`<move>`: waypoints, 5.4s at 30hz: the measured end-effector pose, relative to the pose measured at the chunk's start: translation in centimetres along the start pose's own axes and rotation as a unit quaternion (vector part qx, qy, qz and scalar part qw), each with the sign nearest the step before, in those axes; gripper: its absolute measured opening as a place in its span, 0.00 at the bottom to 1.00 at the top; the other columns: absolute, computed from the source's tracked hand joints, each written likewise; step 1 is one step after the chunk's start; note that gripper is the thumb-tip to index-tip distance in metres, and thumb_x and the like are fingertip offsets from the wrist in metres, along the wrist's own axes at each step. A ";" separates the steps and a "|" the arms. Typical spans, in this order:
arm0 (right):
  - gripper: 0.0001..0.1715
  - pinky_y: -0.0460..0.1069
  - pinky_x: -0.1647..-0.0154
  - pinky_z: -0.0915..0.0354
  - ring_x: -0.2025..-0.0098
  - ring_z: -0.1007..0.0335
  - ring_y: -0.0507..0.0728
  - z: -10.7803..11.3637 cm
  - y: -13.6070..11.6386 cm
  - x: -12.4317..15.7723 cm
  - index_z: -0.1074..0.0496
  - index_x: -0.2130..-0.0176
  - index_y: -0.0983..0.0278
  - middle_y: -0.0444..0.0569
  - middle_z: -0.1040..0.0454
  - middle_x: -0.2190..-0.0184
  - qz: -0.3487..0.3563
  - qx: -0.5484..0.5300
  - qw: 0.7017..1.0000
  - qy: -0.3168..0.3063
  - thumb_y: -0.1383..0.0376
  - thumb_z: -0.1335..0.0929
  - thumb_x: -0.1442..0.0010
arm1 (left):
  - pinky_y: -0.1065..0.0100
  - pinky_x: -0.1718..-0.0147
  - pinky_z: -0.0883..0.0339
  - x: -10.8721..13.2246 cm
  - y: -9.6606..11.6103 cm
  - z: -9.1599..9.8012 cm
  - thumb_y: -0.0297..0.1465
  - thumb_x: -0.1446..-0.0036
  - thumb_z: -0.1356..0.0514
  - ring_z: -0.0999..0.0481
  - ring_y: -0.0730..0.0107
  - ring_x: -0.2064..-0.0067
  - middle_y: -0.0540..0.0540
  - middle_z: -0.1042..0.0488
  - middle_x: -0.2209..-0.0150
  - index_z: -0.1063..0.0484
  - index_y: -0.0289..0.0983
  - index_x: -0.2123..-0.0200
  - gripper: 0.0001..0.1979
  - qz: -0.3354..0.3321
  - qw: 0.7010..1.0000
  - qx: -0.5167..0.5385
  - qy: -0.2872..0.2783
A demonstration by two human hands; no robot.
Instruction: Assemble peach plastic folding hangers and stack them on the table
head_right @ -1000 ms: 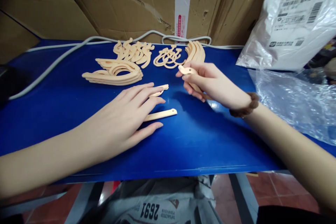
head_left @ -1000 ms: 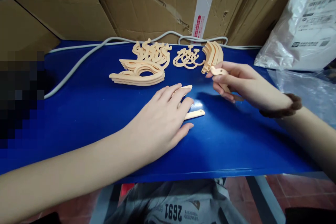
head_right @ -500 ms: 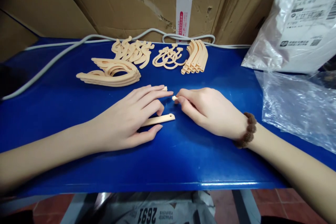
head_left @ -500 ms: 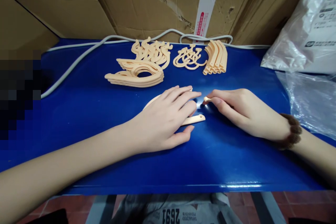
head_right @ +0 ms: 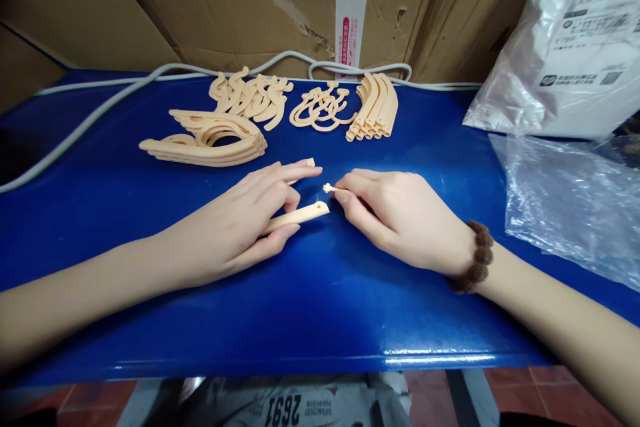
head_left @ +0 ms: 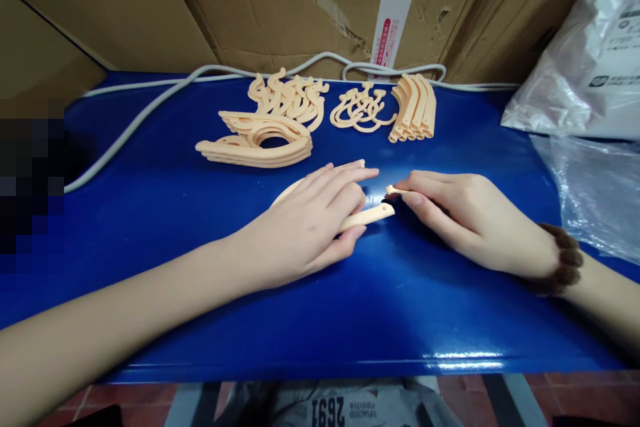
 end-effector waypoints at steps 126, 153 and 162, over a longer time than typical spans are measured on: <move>0.19 0.48 0.75 0.44 0.76 0.35 0.53 -0.6 -3.5 1.2 0.31 0.71 0.64 0.44 0.33 0.77 0.201 0.405 0.883 0.123 0.61 0.39 0.30 | 0.53 0.32 0.50 0.0 -0.2 0.0 0.34 0.27 0.54 0.45 0.57 0.30 0.38 0.32 0.39 0.30 0.34 0.56 0.15 -0.030 0.998 0.041 -0.032; 0.20 0.48 0.74 0.46 0.75 0.36 0.52 -0.5 -3.6 1.1 0.31 0.72 0.64 0.44 0.33 0.77 0.192 0.409 0.883 0.130 0.60 0.39 0.30 | 0.53 0.32 0.50 0.0 -0.3 -0.1 0.34 0.27 0.55 0.44 0.57 0.31 0.39 0.32 0.39 0.29 0.34 0.55 0.16 -0.032 0.998 0.039 -0.037; 0.22 0.48 0.75 0.48 0.75 0.33 0.51 -0.7 -2.6 0.7 0.32 0.72 0.65 0.45 0.32 0.76 0.149 0.318 0.933 0.084 0.59 0.41 0.29 | 0.53 0.33 0.48 -0.2 -0.5 -0.1 0.34 0.27 0.53 0.43 0.56 0.31 0.38 0.31 0.40 0.29 0.34 0.58 0.15 -0.018 0.999 0.028 -0.021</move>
Point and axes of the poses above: each hand's wrist, its own x-axis away from the middle knuckle, its own z-axis out of the back of the hand, y = z × x, the point moved 6 cm from there along -x, towards the middle knuckle
